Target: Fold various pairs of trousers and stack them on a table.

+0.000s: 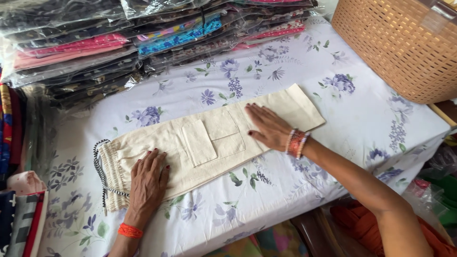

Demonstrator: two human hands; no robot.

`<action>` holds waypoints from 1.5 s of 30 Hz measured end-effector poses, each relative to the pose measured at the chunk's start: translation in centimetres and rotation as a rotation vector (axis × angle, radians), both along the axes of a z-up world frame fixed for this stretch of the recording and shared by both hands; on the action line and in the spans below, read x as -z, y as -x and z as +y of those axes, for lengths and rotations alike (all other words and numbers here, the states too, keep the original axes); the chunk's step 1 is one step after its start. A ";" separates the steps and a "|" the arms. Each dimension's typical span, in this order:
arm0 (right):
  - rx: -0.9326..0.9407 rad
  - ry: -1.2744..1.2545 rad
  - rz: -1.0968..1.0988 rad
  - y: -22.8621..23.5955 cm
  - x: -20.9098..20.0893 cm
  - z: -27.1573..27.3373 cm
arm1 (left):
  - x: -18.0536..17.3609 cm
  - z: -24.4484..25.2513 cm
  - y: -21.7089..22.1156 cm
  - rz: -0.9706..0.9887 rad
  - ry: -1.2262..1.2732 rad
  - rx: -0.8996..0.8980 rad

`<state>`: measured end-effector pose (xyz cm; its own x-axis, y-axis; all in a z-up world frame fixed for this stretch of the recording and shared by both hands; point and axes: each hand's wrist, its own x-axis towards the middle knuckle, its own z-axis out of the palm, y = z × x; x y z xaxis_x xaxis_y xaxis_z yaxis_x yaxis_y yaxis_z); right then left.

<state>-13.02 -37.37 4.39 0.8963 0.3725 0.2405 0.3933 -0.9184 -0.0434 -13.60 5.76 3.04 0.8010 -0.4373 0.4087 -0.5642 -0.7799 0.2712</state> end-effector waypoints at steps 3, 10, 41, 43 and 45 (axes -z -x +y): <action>-0.123 -0.035 0.054 -2.1 1.7 0.8 | 0.0 0.1 0.0 0.003 -0.003 -0.008; 0.384 0.106 0.352 -5.2 1.9 -8.4 | -0.4 0.0 0.0 0.041 0.019 -0.005; 0.094 0.041 0.251 -9.2 3.3 2.7 | 6.5 7.2 -12.1 0.028 -0.152 -0.155; 0.197 0.026 0.224 -9.6 4.4 -4.7 | 3.9 8.2 -10.9 0.115 -0.203 -0.300; 0.296 0.017 0.200 -9.3 5.3 -10.1 | 3.0 9.0 -10.2 0.203 -0.253 -0.451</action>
<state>-3.67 -47.44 -0.89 0.9948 0.0916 0.0451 0.0949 -0.9925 -0.0768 -3.38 14.78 0.08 0.9834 -0.0973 0.1533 -0.1152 -0.9869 0.1127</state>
